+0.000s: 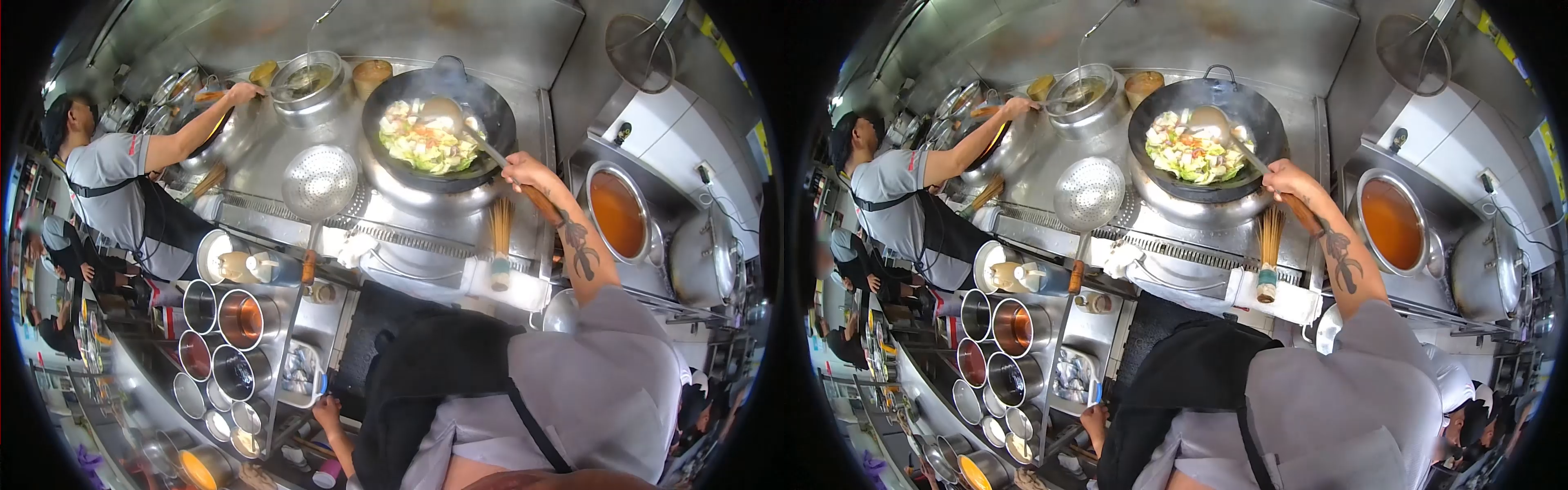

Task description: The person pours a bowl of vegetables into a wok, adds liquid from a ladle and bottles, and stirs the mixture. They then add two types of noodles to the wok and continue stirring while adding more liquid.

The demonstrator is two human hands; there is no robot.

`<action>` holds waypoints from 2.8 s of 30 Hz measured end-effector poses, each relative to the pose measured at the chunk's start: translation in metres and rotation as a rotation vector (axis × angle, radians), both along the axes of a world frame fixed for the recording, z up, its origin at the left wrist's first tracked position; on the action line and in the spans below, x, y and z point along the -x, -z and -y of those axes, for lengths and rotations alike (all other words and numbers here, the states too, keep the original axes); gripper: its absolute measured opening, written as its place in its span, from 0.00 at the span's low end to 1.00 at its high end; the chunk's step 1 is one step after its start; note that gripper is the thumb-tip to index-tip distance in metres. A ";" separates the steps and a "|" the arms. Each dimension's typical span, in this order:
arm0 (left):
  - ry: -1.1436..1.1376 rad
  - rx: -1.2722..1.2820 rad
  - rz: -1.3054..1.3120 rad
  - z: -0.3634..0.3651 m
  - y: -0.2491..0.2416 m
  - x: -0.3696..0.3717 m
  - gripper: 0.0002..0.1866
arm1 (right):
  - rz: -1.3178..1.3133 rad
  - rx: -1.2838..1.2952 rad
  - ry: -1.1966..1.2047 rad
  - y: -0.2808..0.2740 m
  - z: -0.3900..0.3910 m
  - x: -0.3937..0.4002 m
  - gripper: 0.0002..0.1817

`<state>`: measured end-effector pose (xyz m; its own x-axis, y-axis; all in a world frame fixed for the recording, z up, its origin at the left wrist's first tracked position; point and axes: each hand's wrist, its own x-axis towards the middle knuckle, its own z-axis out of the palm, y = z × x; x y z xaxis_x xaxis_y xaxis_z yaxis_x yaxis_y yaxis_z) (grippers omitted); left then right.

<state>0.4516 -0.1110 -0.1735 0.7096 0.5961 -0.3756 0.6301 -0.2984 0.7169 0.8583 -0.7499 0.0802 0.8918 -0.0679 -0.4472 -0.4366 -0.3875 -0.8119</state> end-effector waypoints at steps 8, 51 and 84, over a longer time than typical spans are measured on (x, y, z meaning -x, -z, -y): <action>-0.015 0.111 -0.223 0.021 -0.045 0.002 0.14 | 0.132 -0.255 0.116 0.067 -0.047 -0.002 0.09; 0.686 -0.353 -0.348 -0.083 0.126 0.079 0.14 | 0.480 0.647 -0.072 -0.062 -0.066 0.071 0.18; -0.469 0.466 -0.326 -0.046 0.061 0.094 0.12 | -0.204 -1.065 -0.369 -0.036 -0.261 0.121 0.24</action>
